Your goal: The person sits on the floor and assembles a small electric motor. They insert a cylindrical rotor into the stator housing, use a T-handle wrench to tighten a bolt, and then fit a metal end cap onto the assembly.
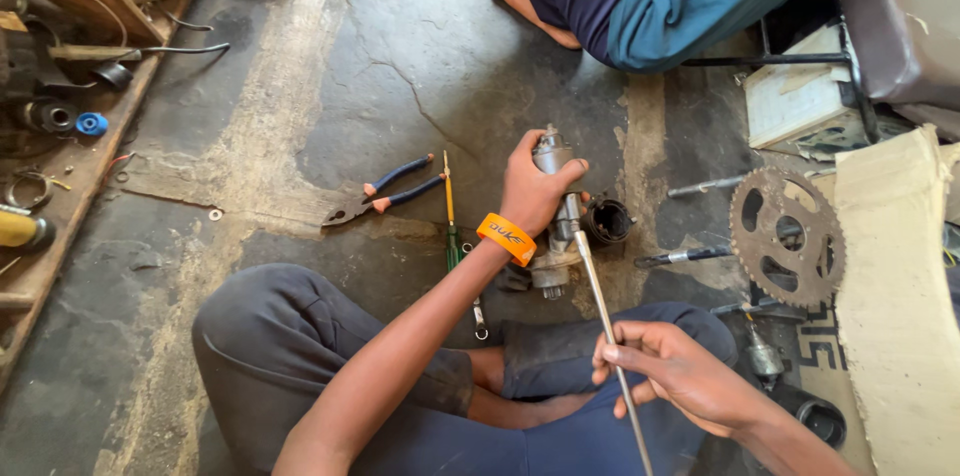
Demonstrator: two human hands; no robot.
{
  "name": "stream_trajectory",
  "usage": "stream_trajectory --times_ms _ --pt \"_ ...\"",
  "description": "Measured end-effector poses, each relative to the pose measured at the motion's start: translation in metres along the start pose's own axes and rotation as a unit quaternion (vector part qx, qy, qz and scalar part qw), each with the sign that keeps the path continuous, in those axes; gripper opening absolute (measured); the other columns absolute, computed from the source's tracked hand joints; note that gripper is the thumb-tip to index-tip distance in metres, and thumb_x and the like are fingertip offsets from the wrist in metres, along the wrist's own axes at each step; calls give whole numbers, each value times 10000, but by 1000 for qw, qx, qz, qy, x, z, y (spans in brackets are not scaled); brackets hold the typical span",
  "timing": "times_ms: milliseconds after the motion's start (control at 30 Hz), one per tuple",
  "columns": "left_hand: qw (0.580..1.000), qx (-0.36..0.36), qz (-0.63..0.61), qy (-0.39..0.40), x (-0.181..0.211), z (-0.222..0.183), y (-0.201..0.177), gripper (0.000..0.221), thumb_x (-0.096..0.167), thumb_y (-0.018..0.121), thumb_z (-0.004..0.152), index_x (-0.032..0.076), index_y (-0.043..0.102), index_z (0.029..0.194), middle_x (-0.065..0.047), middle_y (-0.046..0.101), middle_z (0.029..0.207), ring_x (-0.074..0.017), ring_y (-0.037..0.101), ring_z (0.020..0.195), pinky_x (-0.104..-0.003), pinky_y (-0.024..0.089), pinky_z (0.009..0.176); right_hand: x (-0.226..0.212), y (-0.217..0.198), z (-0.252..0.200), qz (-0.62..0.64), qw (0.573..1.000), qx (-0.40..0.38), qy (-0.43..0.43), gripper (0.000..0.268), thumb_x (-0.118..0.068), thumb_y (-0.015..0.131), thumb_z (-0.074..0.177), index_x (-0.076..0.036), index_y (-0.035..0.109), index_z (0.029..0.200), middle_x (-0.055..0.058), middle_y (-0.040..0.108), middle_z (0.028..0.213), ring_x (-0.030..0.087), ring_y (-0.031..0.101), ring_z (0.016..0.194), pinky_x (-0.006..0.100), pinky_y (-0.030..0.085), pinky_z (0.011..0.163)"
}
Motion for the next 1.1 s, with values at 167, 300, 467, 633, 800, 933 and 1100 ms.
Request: stream_trajectory --times_ms 167,300,467,633,800,933,1100 --pt "1000 3 6 -5 -1 1 0 484 76 753 803 -1 482 1196 -114 627 849 -207 684 553 -356 582 459 3 -2 -7 -53 999 0 9 297 -276 598 949 -11 672 1060 110 754 913 195 760 834 325 611 746" --pt "1000 12 20 13 -3 1 -1 490 92 768 802 -25 498 1194 -117 630 858 -206 688 576 -347 588 483 -8 -1 -19 -77 996 51 -14 340 -248 577 920 -19 707 1137 127 780 864 205 780 763 357 654 725" --pt "999 32 37 20 -9 5 -5 555 127 783 763 -24 509 1222 -121 644 875 -204 697 584 -346 594 500 -80 -15 -56 -44 977 52 -204 367 -190 584 986 2 581 1299 202 721 851 274 748 688 439 666 602" --pt "984 56 142 95 -3 2 -7 513 196 830 784 -59 586 1156 -149 662 860 -182 698 637 -351 593 558 -66 21 -35 104 949 -172 -243 365 -240 469 1137 111 567 1153 133 583 691 221 617 619 362 534 577" --pt "990 64 114 59 -1 1 -4 522 200 811 719 -49 595 1124 -122 681 823 -205 711 608 -356 620 530 -90 56 -30 99 968 -67 -219 355 -219 472 1143 131 529 1125 51 465 599 112 396 410 248 351 371" --pt "990 56 112 59 0 -1 -6 534 221 793 721 -42 595 1141 -133 711 795 -217 726 593 -338 621 563 -191 81 -55 -80 919 103 -373 256 -153 476 1037 12 515 1228 77 491 724 73 362 484 226 318 394" --pt "983 77 153 58 4 -1 -8 591 279 787 714 -41 608 1178 -132 720 808 -216 739 617 -352 616 601 -275 175 -26 -131 807 13 -576 174 -125 507 1185 8 518 1074 58 526 846 116 446 654 234 378 593"
Point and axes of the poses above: each hand's wrist, its own z-axis towards the middle knuckle, its own y-axis out of the palm, x = y × z, the point moved 4 cm from there along z, towards the middle knuckle
